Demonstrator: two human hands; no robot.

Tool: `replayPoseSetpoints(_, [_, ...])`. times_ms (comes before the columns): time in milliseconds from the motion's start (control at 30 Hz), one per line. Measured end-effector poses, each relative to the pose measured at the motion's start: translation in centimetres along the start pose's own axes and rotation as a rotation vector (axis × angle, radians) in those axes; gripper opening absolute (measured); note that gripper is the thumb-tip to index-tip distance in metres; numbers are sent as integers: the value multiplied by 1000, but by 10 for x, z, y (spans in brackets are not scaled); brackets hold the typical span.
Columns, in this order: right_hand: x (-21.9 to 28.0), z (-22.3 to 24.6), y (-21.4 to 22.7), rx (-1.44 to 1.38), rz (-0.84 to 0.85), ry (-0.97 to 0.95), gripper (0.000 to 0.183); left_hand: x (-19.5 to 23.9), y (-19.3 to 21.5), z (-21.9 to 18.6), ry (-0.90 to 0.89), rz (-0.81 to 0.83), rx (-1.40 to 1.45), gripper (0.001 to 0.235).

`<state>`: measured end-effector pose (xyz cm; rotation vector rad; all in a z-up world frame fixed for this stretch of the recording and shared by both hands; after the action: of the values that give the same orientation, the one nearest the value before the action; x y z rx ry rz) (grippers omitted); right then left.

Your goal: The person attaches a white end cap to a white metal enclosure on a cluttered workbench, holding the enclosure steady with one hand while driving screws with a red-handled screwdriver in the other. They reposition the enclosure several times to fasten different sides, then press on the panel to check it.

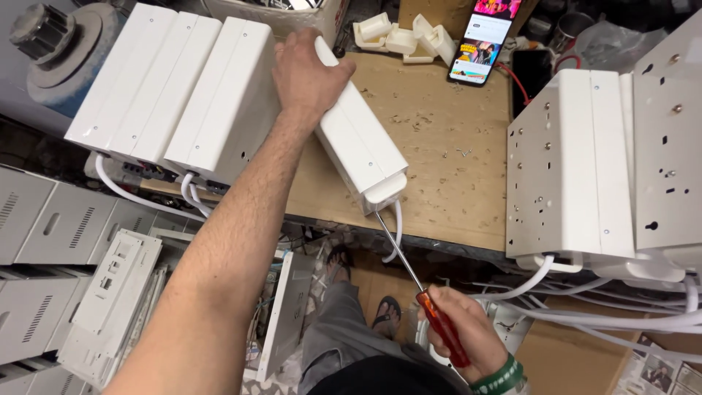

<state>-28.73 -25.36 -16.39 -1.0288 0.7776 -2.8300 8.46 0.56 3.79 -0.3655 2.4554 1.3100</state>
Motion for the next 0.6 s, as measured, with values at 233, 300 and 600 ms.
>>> replayPoseSetpoints(233, [33,58,-33,459,-192,524,31,3,3,-4,18,35,11,64])
replayPoseSetpoints(300, [22,52,-14,411,-236,454,32,2,6,-2,21,29,2,65])
replayPoseSetpoints(600, [23,51,-30,514,-93,491,28,-1,-3,-2,50,87,-14,67])
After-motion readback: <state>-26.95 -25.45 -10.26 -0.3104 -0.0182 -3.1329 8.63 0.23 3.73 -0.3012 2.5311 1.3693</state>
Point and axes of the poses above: each hand's wrist, its own x-axis away from the middle knuckle, its own y-axis out of the back of the hand, z = x × y, the point moved 9 cm from there along -x, towards the middle knuckle, and after that the axes turned 2 degrees about z, right-handed, at the moved point
